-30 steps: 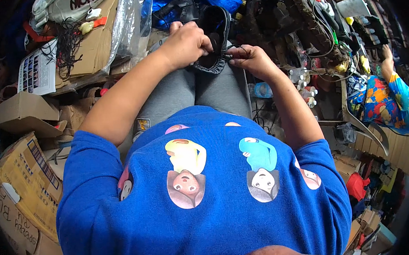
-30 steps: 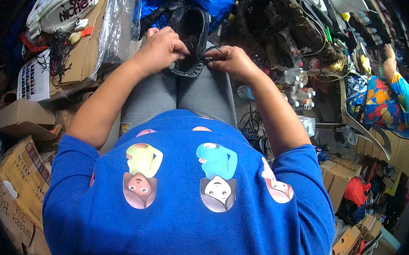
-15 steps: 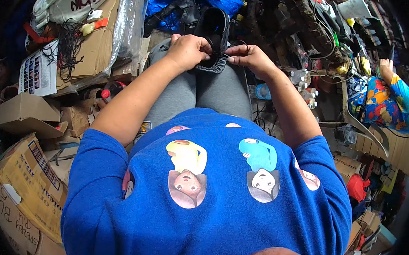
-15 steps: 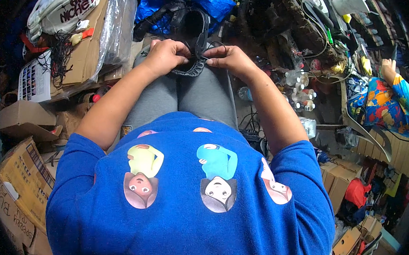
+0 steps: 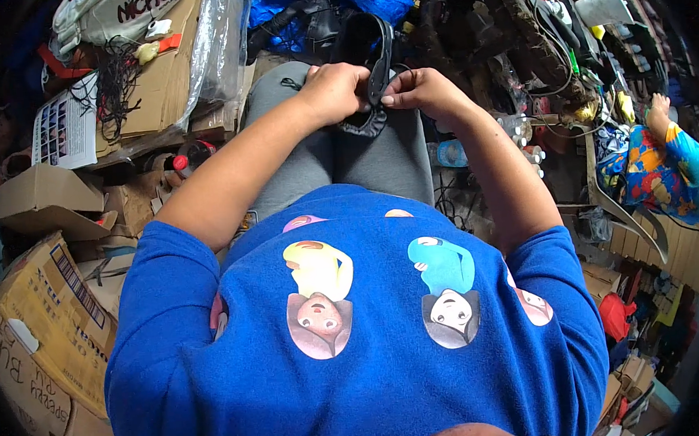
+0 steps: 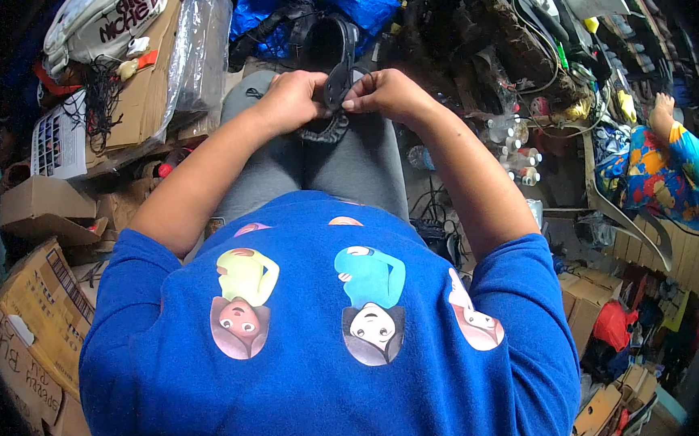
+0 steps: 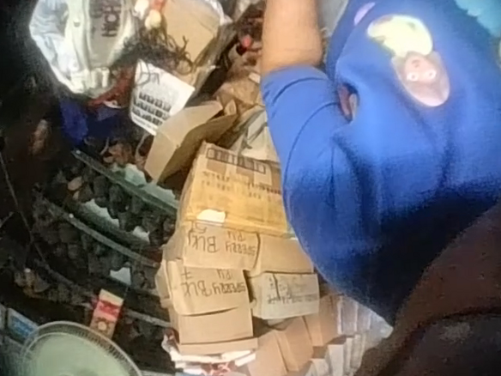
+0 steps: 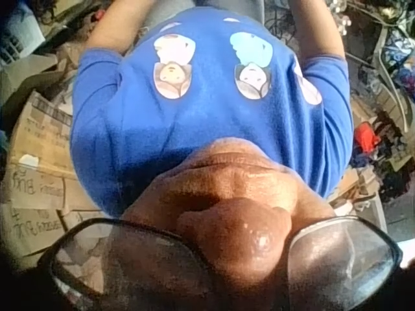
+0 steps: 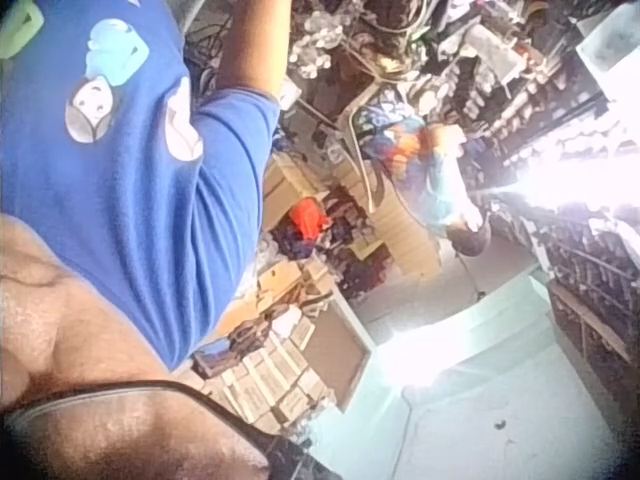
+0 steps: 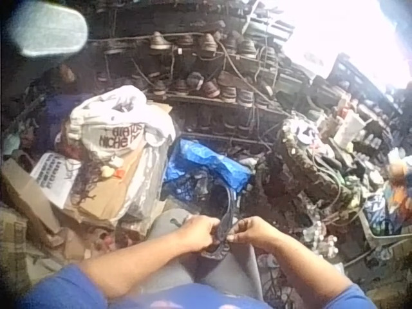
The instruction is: Insert and thread laces through the eyelets of a black shoe.
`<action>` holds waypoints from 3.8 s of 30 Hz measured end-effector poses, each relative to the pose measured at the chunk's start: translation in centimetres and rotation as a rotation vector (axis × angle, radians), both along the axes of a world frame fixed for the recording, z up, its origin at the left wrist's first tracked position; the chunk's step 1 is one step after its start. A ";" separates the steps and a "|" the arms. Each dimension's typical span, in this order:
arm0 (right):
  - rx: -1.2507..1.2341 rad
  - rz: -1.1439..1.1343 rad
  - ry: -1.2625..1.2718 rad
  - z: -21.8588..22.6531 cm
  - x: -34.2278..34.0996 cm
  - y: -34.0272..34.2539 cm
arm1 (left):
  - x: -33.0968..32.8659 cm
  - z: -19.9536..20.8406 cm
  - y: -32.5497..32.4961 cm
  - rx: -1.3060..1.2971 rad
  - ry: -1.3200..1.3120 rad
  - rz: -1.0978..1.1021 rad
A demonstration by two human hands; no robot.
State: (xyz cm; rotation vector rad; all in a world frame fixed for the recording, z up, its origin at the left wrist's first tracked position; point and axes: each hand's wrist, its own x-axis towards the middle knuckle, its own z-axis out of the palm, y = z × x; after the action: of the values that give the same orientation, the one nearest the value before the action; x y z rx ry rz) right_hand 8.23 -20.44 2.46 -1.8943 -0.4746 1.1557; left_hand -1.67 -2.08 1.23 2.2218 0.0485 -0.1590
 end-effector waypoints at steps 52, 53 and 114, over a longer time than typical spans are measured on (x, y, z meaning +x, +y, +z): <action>-0.023 0.689 -1.511 4.0 -1.7 0.6 | -1.9 0.3 1.1 0.375 -0.103 -0.195; -0.113 0.789 -1.493 4.0 -1.6 0.7 | -1.9 0.4 1.0 0.374 -0.104 -0.197; 0.159 -0.420 -0.281 -0.7 0.9 -9.3 | -4.0 0.9 6.5 -0.208 -0.191 0.126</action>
State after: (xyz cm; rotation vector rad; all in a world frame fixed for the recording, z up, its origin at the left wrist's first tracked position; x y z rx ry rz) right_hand 9.14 -29.73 1.80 -1.9058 -0.2882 0.5661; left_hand -5.64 4.44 2.15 2.0095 0.0642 0.1126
